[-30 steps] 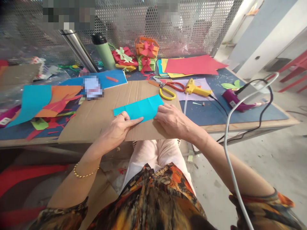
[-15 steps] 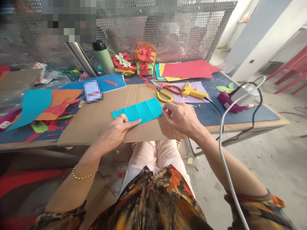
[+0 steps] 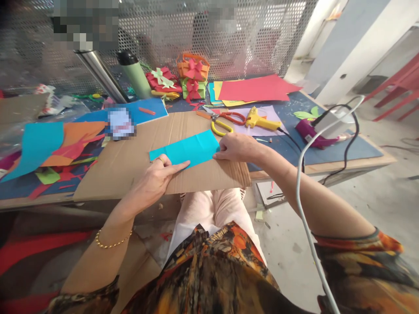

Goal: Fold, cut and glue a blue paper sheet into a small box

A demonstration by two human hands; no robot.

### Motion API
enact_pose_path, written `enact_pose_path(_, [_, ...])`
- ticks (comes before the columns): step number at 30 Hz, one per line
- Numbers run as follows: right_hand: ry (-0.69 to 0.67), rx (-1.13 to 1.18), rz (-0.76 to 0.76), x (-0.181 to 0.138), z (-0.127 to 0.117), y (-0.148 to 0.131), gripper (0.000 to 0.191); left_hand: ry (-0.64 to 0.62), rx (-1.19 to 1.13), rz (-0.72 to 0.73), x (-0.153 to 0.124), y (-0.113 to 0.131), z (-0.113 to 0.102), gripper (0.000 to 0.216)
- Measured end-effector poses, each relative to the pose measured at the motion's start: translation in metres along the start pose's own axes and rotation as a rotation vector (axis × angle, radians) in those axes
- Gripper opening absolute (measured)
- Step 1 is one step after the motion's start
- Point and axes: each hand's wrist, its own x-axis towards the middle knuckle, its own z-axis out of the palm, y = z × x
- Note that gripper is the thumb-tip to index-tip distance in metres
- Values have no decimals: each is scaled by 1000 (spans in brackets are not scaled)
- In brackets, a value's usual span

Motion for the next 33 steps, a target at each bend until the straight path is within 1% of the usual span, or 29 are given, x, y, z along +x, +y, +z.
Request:
enact_pose_path(4, [-1, 3, -9, -1, -3, 15, 36, 17, 10, 6, 0, 1, 1, 43])
enact_pose_path(6, [18, -8, 32, -5, -7, 18, 34, 16, 13, 9, 1, 2, 0, 43])
enact_pose_path(7, [48, -17, 72, -8, -9, 17, 32, 13, 12, 9, 1, 2, 0, 43])
enact_pose_path(9, [132, -12, 133, -15, -13, 9, 26, 9, 4, 9, 1, 2, 0, 43])
enact_pose_path(10, [170, 2, 138, -18, -14, 2, 24, 8, 0, 8, 1, 1, 0, 44])
enact_pose_path(11, [193, 26, 111, -20, -14, -6, 24, 6, -1, 6, 0, 1, 1, 44])
enact_pose_path(15, [179, 4, -15, -16, -2, -40, 28, -5, 13, -9, -1, -1, 1, 45])
enact_pose_path(17, [148, -18, -38, -10, 5, -43, 30, -2, 12, -12, -1, 0, 0, 45])
enact_pose_path(19, [91, -16, -35, -4, 8, -33, 33, 2, 5, -10, -1, 2, -1, 45])
enact_pose_path(22, [27, -16, -8, -3, 6, -7, 34, 12, -6, -6, -2, 5, -1, 44])
enact_pose_path(23, [34, -29, 10, -5, 5, 1, 33, 17, -9, -6, -2, 5, -1, 43])
enact_pose_path(24, [77, -45, 35, -8, 5, 6, 30, 21, -11, -5, -2, 5, -1, 43])
enact_pose_path(25, [160, -60, 58, -12, 6, 8, 28, 24, -12, -4, -2, 5, -1, 43])
enact_pose_path(26, [272, -69, 66, -15, 8, 7, 25, 22, -12, -2, -2, 5, 0, 44])
enact_pose_path(27, [396, -70, 42, -19, 10, 3, 23, 20, -10, -1, -2, 5, 0, 44])
enact_pose_path(28, [499, -62, -34, -21, 15, -4, 23, 18, -8, -1, -2, 5, 0, 45])
enact_pose_path(29, [564, -48, -156, -24, 20, -12, 25, 16, -4, -1, -2, 5, 0, 46])
enact_pose_path(30, [576, -37, -326, -26, 26, -20, 27, 14, 1, -1, -2, 6, 0, 46])
enact_pose_path(31, [535, -41, -505, -28, 32, -28, 29, 10, 6, -1, -2, 6, 0, 46])
enact_pose_path(32, [502, -37, -613, -30, 37, -33, 31, 4, 10, -1, -2, 7, 0, 45])
enact_pose_path(33, [480, -29, -663, -34, 42, -36, 33, -4, 12, -1, -2, 7, 0, 45])
